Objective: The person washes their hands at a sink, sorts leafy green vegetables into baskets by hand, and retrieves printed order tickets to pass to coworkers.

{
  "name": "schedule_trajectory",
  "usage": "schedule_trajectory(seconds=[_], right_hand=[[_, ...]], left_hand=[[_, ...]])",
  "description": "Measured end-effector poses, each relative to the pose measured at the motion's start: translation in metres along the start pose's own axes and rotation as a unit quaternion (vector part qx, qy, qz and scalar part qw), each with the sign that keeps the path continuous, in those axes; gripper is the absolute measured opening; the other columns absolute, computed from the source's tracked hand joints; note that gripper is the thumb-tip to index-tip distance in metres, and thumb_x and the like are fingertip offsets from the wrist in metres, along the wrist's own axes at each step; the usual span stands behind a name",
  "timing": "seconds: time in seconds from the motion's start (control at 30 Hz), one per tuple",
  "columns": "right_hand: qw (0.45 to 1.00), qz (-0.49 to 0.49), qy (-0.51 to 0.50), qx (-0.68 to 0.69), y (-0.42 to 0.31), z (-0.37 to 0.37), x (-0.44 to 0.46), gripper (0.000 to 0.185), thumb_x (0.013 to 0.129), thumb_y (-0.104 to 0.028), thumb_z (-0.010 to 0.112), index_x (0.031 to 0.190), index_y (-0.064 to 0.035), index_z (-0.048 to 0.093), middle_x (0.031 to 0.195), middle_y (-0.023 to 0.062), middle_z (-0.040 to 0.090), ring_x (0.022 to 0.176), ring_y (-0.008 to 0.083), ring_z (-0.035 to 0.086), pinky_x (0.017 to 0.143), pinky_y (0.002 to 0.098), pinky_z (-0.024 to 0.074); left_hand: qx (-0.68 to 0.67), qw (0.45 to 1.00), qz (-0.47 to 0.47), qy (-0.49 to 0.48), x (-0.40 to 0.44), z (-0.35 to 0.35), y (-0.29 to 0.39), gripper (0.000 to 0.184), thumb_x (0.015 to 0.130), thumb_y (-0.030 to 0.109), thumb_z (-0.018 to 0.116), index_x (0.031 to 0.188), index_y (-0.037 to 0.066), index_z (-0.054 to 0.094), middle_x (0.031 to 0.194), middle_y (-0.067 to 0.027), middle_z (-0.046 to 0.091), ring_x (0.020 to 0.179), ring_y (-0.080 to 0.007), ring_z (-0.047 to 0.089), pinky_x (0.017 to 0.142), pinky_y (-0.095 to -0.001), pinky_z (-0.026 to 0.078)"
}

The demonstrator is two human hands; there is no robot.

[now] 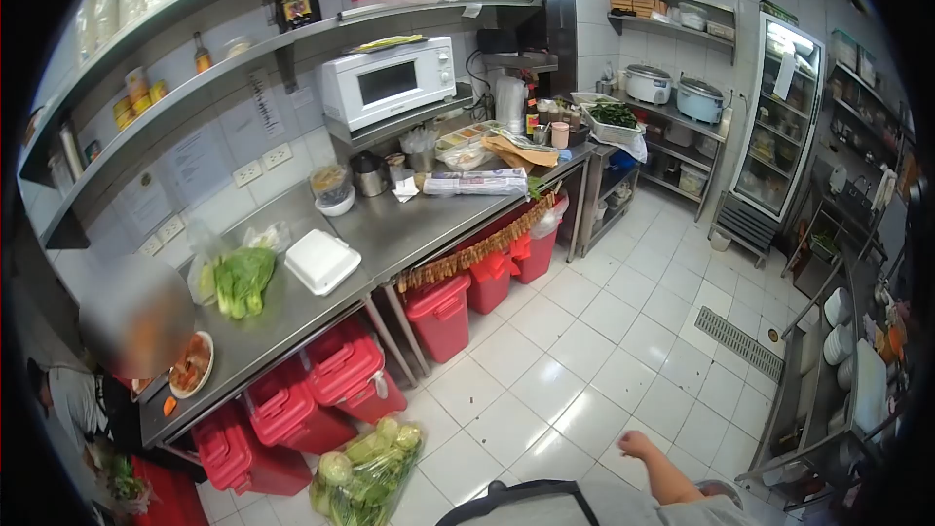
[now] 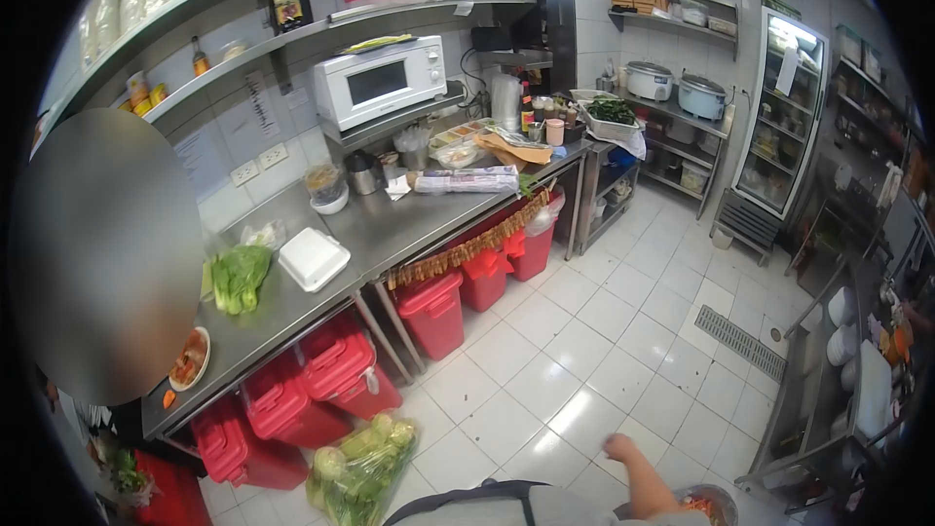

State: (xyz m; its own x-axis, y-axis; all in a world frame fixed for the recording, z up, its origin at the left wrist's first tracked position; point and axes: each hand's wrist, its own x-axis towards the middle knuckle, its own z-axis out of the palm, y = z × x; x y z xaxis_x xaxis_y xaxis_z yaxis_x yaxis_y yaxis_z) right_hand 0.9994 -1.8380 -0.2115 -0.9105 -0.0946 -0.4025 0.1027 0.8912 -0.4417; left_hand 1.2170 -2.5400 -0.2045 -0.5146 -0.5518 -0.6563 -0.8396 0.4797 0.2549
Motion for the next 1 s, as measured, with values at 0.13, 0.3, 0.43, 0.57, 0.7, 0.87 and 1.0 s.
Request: schedule_trajectory(seconds=[0.13, 0.3, 0.43, 0.57, 0.7, 0.87, 1.0], right_hand=[[0.890, 0.338, 0.150, 0.266, 0.064, -0.028, -0.068, 0.020, 0.076, -0.015, 0.055, 0.076, 0.0018, 0.066, 0.069, 0.0168, 0.064, 0.063, 0.0256, 0.066, 0.051, 0.0374, 0.0516], [0.759, 0.507, 0.111, 0.394, 0.089, -0.020, -0.110, 0.020, 0.080, -0.016, 0.055, 0.087, 0.0007, 0.063, 0.075, 0.0141, 0.065, 0.060, 0.0252, 0.066, 0.048, 0.0392, 0.0504], [0.792, 0.493, -0.032, 0.359, 0.090, -0.026, -0.045, 0.023, 0.078, -0.020, 0.057, 0.086, -0.0007, 0.065, 0.074, 0.0136, 0.065, 0.061, 0.0243, 0.065, 0.051, 0.0387, 0.0505], [0.881, 0.367, -0.112, 0.277, 0.109, -0.080, 0.092, 0.025, 0.077, -0.025, 0.059, 0.086, -0.0022, 0.066, 0.074, 0.0131, 0.066, 0.062, 0.0235, 0.064, 0.053, 0.0383, 0.0506], [0.961, 0.221, -0.031, 0.161, 0.139, -0.170, 0.283, 0.028, 0.078, -0.028, 0.058, 0.086, -0.0034, 0.067, 0.074, 0.0131, 0.067, 0.062, 0.0217, 0.064, 0.059, 0.0371, 0.0511], [0.952, 0.093, 0.115, 0.269, 0.088, -0.317, 0.451, 0.018, 0.082, -0.013, 0.058, 0.093, 0.0000, 0.062, 0.078, 0.0105, 0.066, 0.066, 0.0192, 0.066, 0.054, 0.0303, 0.0509], [0.972, 0.076, 0.085, 0.205, 0.060, -0.355, 0.526, 0.020, 0.081, -0.015, 0.058, 0.095, -0.0023, 0.063, 0.082, 0.0117, 0.067, 0.067, 0.0187, 0.066, 0.061, 0.0302, 0.0519]], left_hand=[[0.239, 0.932, 0.268, 0.047, 0.137, -0.018, 0.206, 0.034, 0.081, 0.022, 0.050, 0.103, -0.001, 0.062, 0.104, -0.0262, 0.060, 0.098, -0.0367, 0.059, 0.087, -0.0418, 0.045], [-0.074, 0.904, 0.420, 0.031, 0.120, -0.012, 0.509, 0.031, 0.083, 0.017, 0.052, 0.111, 0.005, 0.060, 0.102, -0.0206, 0.063, 0.097, -0.0308, 0.061, 0.084, -0.0377, 0.047], [-0.081, 0.860, 0.499, -0.065, 0.105, 0.036, 0.630, 0.034, 0.083, 0.023, 0.056, 0.114, 0.007, 0.058, 0.101, -0.0184, 0.064, 0.094, -0.0282, 0.062, 0.082, -0.0360, 0.048], [0.077, 0.828, 0.536, -0.149, 0.131, 0.084, 0.639, 0.042, 0.083, 0.027, 0.059, 0.118, 0.005, 0.056, 0.100, -0.0153, 0.065, 0.087, -0.0247, 0.063, 0.078, -0.0346, 0.049], [0.023, 0.911, 0.355, -0.207, 0.133, 0.070, 0.619, 0.049, 0.081, 0.029, 0.062, 0.119, -0.002, 0.053, 0.100, -0.0187, 0.065, 0.087, -0.0246, 0.063, 0.077, -0.0336, 0.050], [-0.082, 0.951, 0.240, -0.178, 0.177, 0.023, 0.638, 0.051, 0.082, 0.028, 0.064, 0.120, -0.003, 0.051, 0.097, -0.0157, 0.065, 0.082, -0.0196, 0.063, 0.074, -0.0305, 0.050], [-0.108, 0.929, 0.304, -0.180, 0.198, -0.054, 0.782, 0.052, 0.085, 0.030, 0.062, 0.124, -0.001, 0.049, 0.106, -0.0107, 0.062, 0.092, -0.0153, 0.060, 0.077, -0.0288, 0.048]])
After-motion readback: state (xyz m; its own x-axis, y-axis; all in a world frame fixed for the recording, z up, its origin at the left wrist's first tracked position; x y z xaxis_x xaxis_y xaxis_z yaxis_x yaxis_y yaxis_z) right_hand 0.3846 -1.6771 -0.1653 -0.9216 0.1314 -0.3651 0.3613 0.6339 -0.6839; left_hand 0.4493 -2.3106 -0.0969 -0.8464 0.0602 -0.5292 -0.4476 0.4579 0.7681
